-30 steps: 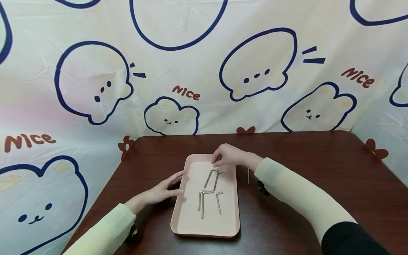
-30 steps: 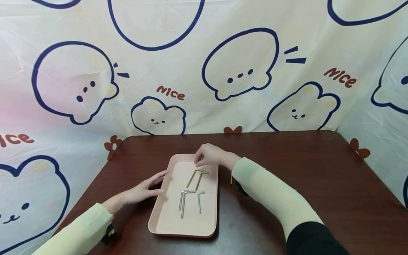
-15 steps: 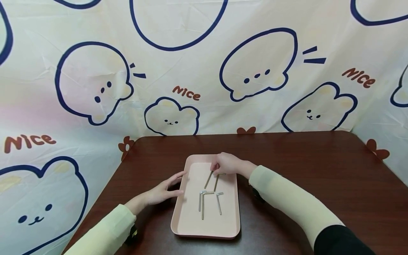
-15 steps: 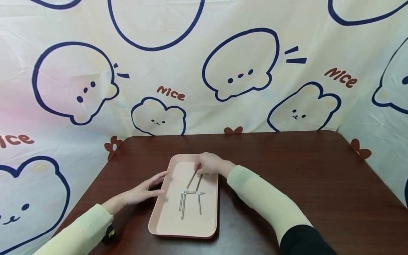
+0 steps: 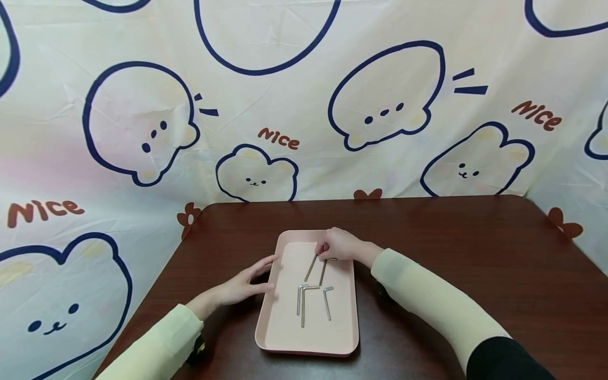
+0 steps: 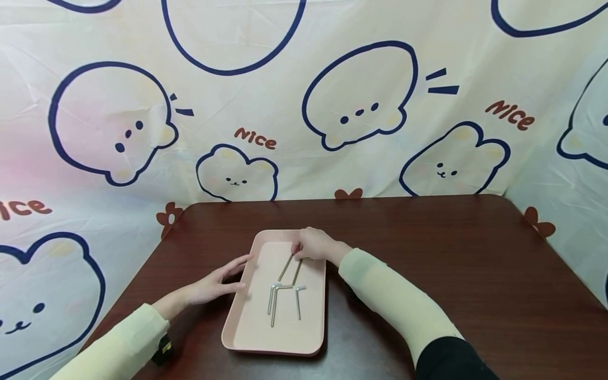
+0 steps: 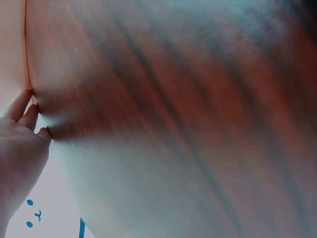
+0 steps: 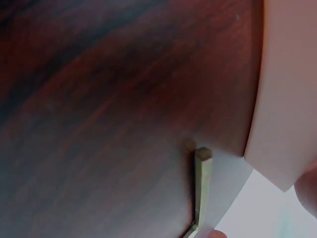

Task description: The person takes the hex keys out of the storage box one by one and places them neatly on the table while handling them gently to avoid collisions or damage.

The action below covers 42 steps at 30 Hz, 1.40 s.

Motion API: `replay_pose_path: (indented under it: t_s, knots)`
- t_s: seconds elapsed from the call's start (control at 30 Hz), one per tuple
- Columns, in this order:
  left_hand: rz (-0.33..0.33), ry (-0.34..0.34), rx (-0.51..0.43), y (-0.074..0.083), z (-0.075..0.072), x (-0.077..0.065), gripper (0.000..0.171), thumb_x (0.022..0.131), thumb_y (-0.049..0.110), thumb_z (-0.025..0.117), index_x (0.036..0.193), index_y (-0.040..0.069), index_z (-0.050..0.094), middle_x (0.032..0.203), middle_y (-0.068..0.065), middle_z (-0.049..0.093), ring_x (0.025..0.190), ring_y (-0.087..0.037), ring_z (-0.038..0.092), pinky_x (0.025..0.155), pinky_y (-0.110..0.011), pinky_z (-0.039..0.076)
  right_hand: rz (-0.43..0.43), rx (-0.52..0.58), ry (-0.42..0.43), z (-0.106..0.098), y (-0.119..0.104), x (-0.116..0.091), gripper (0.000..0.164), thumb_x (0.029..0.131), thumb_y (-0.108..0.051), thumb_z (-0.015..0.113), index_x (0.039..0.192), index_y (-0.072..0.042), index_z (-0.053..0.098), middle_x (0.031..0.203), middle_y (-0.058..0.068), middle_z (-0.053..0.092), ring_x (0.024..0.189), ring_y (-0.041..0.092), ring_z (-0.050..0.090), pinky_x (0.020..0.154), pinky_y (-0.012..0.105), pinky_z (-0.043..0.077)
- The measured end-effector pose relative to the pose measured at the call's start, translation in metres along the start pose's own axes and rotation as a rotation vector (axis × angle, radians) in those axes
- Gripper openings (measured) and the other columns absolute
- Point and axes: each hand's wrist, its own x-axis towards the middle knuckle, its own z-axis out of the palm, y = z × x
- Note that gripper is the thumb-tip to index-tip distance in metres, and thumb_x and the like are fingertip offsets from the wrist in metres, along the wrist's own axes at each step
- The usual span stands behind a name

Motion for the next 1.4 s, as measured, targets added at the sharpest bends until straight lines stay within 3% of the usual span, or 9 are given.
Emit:
replay_pose_path:
  t_s: [0.23,0.83,1.07,1.4]
  knots:
    - [-0.006,0.004,0.000,0.001,0.000,-0.001,0.071,0.096,0.020,0.064,0.153,0.007,0.024,0.155,-0.022,0.026,0.141,-0.038,0.025,0.107,-0.056,0.023,0.032,-0.025,0.003,0.006,0.003,0.003,0.003,0.083,-0.013,0.078,0.085,-0.016,0.079,0.075,-0.013,0.066,0.072,0.005,0.054,0.070,0.024,0.046]
    - [0.014,0.006,0.008,0.001,0.001,-0.001,0.070,0.096,0.017,0.063,0.152,0.003,0.024,0.153,-0.024,0.027,0.140,-0.040,0.026,0.107,-0.058,0.022,-0.016,-0.170,0.020,0.009,0.002,0.003,0.013,0.085,-0.017,0.075,0.075,-0.024,0.073,0.070,-0.016,0.059,0.074,0.007,0.051,0.070,0.029,0.043]
    - [-0.009,0.001,-0.004,0.000,0.001,0.000,0.071,0.096,0.019,0.064,0.153,0.007,0.024,0.154,-0.023,0.027,0.140,-0.038,0.026,0.107,-0.057,0.022,0.000,-0.179,0.029,0.011,0.004,0.002,0.018,0.084,-0.015,0.075,0.071,-0.026,0.070,0.064,-0.015,0.054,0.070,0.007,0.050,0.067,0.029,0.041]
    - [-0.009,0.009,0.008,0.000,0.001,-0.001,0.071,0.095,0.019,0.064,0.153,0.007,0.025,0.154,-0.023,0.027,0.140,-0.038,0.026,0.107,-0.056,0.022,-0.010,-0.189,0.038,0.011,0.005,0.003,0.012,0.086,-0.018,0.076,0.076,-0.024,0.073,0.070,-0.017,0.060,0.070,0.006,0.052,0.068,0.026,0.044]
